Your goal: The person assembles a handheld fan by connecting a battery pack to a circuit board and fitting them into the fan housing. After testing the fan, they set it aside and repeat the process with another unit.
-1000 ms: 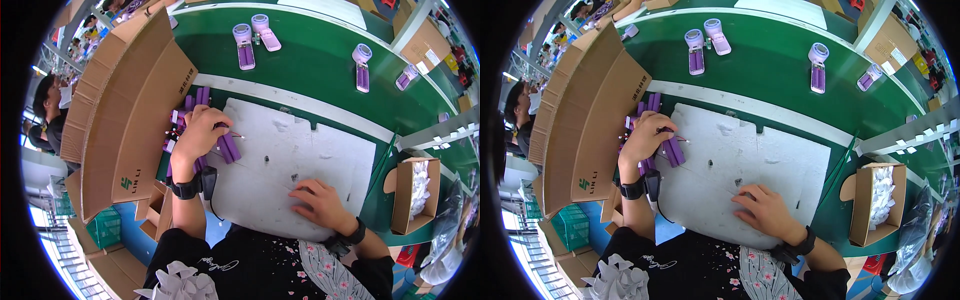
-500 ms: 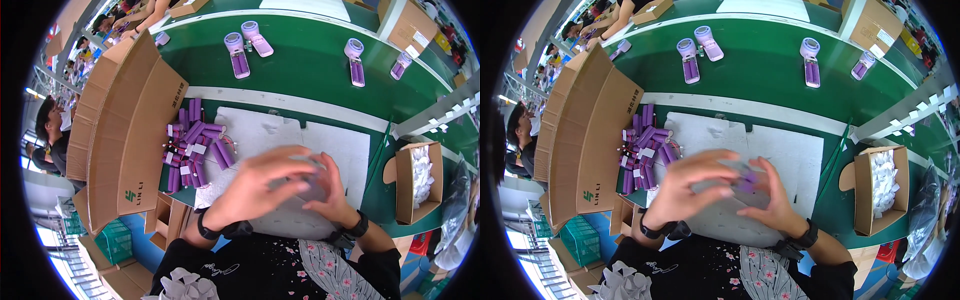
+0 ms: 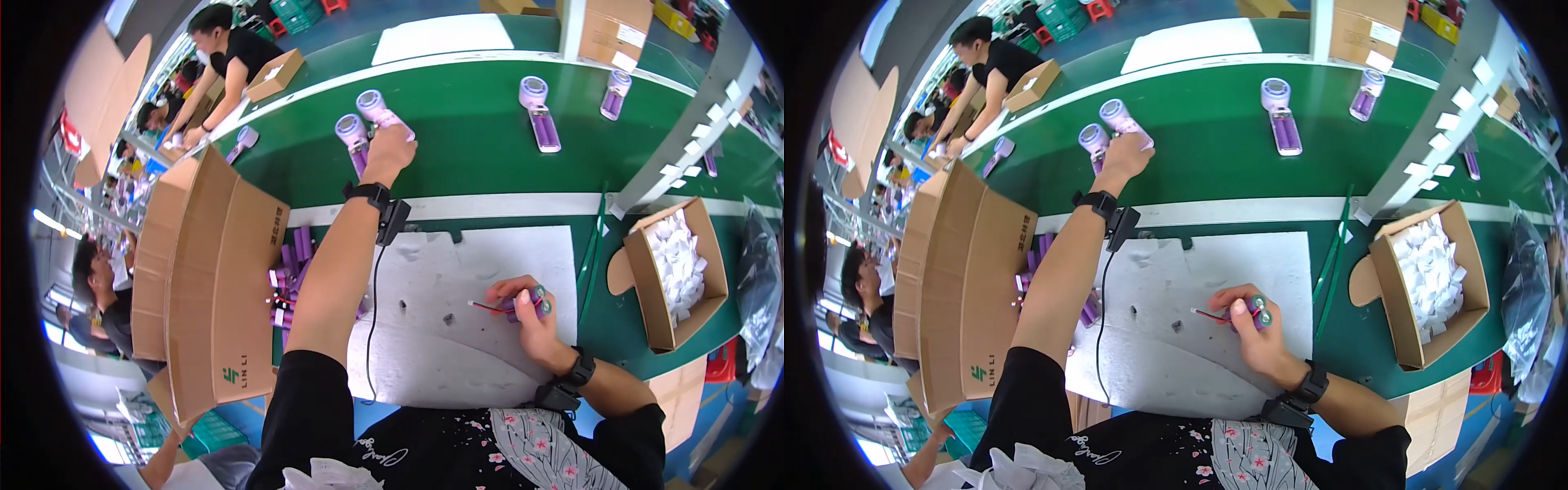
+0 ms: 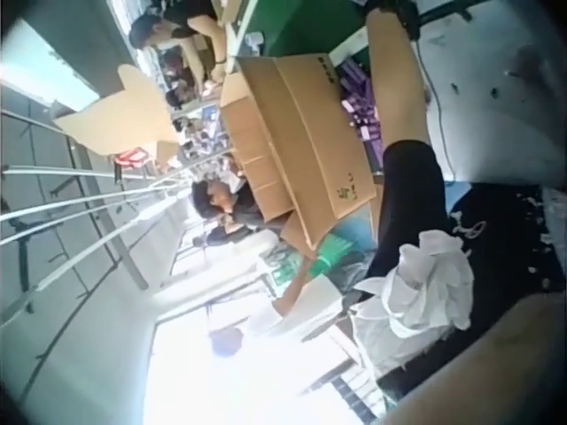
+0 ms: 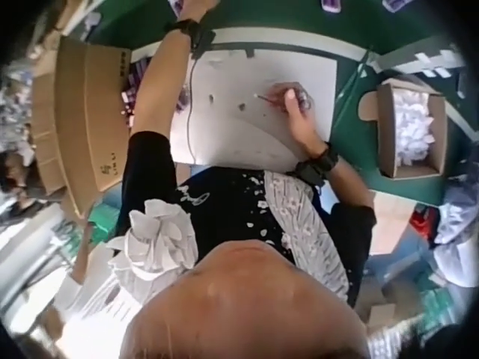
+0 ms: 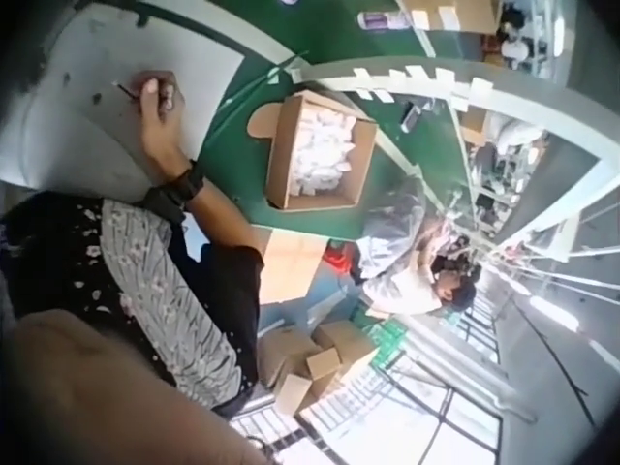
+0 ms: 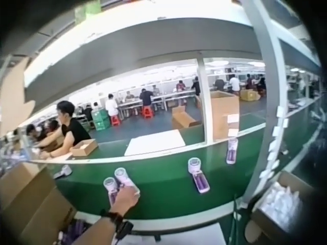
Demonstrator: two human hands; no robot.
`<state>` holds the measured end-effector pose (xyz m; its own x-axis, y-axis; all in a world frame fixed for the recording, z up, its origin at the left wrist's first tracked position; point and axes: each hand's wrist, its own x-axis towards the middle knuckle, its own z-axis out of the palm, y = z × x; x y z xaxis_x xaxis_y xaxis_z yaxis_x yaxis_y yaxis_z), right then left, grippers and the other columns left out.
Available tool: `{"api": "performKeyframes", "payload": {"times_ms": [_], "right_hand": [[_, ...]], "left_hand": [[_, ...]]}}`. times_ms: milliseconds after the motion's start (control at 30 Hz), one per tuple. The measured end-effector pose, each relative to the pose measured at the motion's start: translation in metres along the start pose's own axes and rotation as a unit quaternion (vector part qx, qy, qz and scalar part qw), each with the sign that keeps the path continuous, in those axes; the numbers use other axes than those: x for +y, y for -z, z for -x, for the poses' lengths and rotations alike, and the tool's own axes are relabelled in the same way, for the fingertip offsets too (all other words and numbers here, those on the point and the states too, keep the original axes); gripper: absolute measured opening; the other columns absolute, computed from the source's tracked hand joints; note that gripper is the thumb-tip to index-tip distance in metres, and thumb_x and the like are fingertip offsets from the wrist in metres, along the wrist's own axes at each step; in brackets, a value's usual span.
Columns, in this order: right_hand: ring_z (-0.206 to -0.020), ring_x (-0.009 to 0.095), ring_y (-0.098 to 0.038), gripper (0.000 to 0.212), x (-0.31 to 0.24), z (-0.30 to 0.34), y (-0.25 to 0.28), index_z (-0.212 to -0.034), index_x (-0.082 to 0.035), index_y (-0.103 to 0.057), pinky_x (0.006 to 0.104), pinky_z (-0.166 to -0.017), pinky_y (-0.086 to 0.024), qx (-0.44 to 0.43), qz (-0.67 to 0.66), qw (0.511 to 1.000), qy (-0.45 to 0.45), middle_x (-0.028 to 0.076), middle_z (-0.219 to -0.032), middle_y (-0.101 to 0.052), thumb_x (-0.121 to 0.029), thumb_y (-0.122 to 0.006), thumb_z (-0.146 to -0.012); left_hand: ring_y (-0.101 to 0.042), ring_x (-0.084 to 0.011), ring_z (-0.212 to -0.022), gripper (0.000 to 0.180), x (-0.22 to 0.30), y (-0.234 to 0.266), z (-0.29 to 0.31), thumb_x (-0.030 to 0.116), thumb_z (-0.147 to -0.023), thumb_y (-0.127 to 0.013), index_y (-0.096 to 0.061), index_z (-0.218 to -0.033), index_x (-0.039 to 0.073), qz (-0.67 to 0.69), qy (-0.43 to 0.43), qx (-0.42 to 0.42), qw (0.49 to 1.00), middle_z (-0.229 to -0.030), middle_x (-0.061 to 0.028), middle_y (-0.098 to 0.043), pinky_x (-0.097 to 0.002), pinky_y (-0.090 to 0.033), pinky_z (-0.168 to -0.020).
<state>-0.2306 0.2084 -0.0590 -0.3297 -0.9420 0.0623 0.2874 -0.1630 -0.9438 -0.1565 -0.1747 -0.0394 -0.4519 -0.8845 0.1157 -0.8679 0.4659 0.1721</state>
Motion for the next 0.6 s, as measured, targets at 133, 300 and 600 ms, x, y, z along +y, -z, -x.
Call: {"api": "performKeyframes", "payload": {"times_ms": [133, 300, 600], "right_hand": [[-0.09, 0.02, -0.063, 0.04, -0.001, -0.002, 0.006, -0.103, 0.001, -0.052, 0.0343, -0.073, -0.054, 0.01, 0.0, 1.0, 0.006, 0.016, -0.106, -0.06, -0.038, -0.044, -0.103], [-0.088, 0.02, -0.062, 0.042, -0.001, -0.007, 0.005, -0.104, 0.001, -0.052, 0.0334, -0.072, -0.053, 0.01, -0.014, 1.0, 0.009, 0.016, -0.107, -0.059, -0.039, -0.044, -0.103], [-0.078, 0.017, -0.062, 0.055, 0.002, -0.005, -0.003, -0.105, -0.001, -0.053, 0.0304, -0.064, -0.052, 0.036, -0.029, 0.998, 0.039, 0.013, -0.101, -0.06, -0.053, -0.037, -0.101]], "left_hand": [[-0.062, -0.0387, -0.107, 0.058, 0.014, -0.009, -0.004, 0.029, -0.082, -0.071, -0.049, -0.133, 0.01, 0.02, -0.019, -0.058, 0.998, -0.106, -0.0242, -0.066, -0.0455, -0.05, -0.095], [-0.066, -0.0375, -0.098, 0.041, 0.015, -0.014, -0.005, 0.029, -0.08, -0.074, -0.065, -0.114, 0.008, 0.114, 0.01, 0.088, 0.99, -0.098, -0.0189, -0.07, -0.0432, -0.052, -0.09], [-0.066, -0.0358, -0.099, 0.023, 0.035, -0.011, -0.001, 0.029, -0.081, -0.073, -0.072, -0.098, 0.013, 0.072, -0.044, 0.0, 0.996, -0.1, -0.017, -0.07, -0.0445, -0.053, -0.087]]}}
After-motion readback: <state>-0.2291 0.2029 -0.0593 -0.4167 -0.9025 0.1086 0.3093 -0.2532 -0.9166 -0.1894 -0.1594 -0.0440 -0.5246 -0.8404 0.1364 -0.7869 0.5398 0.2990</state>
